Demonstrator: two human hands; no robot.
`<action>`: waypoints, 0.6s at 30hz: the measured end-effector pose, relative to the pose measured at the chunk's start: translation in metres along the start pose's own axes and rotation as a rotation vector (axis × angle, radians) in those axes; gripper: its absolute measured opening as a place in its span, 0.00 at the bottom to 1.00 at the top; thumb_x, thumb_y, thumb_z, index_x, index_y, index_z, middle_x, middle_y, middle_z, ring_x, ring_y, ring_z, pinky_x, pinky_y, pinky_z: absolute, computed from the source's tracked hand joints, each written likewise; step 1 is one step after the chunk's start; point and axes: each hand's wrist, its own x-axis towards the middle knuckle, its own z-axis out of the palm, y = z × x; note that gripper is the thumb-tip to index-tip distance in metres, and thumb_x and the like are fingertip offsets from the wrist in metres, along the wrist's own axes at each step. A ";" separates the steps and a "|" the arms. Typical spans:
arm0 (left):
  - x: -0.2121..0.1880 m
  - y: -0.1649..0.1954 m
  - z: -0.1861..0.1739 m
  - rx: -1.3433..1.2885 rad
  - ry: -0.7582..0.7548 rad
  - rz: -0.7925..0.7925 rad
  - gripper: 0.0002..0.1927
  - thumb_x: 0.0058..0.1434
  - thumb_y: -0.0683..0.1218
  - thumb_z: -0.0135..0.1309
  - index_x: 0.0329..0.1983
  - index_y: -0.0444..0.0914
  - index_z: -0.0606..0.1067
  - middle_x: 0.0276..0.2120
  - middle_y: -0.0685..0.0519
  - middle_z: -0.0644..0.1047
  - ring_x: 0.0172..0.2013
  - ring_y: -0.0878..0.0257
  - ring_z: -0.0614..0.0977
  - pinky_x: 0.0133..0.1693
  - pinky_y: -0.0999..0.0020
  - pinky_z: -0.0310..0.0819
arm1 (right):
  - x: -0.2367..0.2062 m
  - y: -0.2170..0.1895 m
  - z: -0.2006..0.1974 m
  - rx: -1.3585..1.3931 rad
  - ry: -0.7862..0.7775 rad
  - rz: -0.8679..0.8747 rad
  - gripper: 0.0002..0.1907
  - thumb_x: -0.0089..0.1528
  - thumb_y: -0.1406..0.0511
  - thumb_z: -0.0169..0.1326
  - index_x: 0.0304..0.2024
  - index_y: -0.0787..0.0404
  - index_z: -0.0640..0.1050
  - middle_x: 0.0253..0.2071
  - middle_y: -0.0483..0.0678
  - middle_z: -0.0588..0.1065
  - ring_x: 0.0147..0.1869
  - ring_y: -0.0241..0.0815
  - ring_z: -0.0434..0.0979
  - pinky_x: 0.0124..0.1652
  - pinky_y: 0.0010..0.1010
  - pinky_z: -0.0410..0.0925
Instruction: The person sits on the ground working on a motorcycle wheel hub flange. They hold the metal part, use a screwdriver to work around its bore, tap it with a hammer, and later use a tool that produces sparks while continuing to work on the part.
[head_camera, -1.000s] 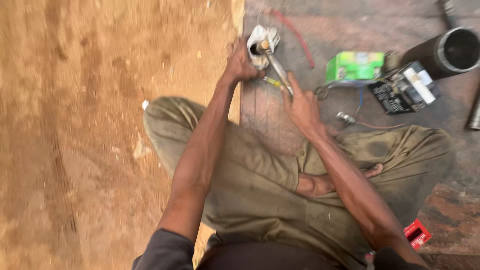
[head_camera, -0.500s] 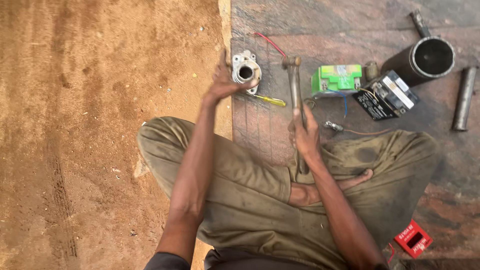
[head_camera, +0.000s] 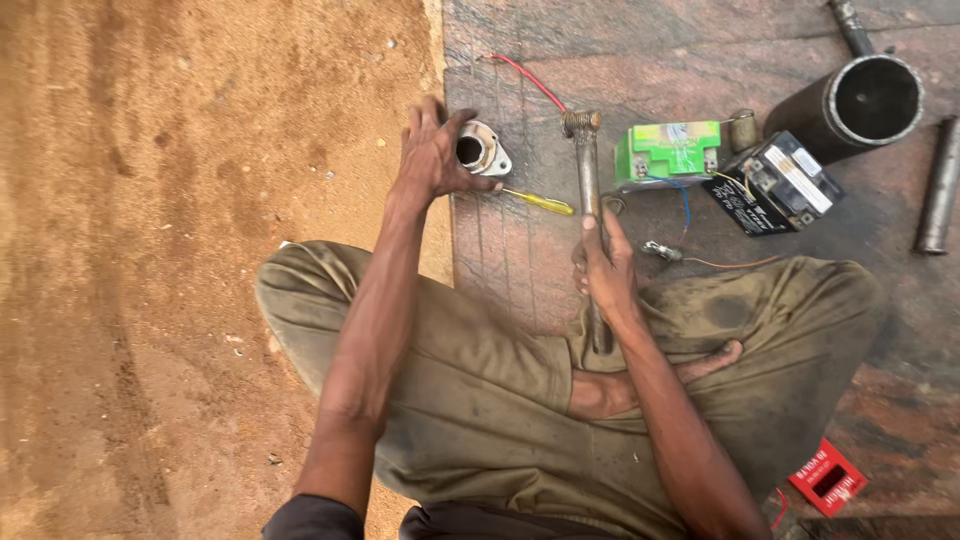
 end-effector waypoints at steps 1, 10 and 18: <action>-0.003 -0.002 -0.002 -0.018 0.008 -0.033 0.63 0.25 0.65 0.81 0.67 0.47 0.68 0.57 0.42 0.64 0.61 0.43 0.65 0.60 0.44 0.67 | 0.000 0.001 0.000 -0.035 0.002 0.004 0.31 0.69 0.50 0.49 0.72 0.50 0.64 0.19 0.38 0.60 0.17 0.27 0.57 0.18 0.23 0.54; -0.028 -0.020 -0.012 0.075 -0.004 -0.223 0.54 0.31 0.61 0.76 0.63 0.40 0.71 0.61 0.47 0.69 0.62 0.44 0.67 0.58 0.43 0.69 | 0.003 0.009 0.003 -0.214 0.027 -0.045 0.30 0.68 0.50 0.51 0.70 0.50 0.68 0.22 0.38 0.66 0.19 0.29 0.63 0.19 0.25 0.59; -0.031 -0.038 -0.015 -0.024 0.026 -0.403 0.66 0.27 0.63 0.75 0.71 0.37 0.62 0.62 0.43 0.73 0.67 0.45 0.68 0.71 0.37 0.55 | 0.005 0.012 0.005 -0.367 0.048 -0.121 0.29 0.68 0.52 0.51 0.70 0.49 0.69 0.23 0.38 0.69 0.22 0.29 0.65 0.21 0.26 0.61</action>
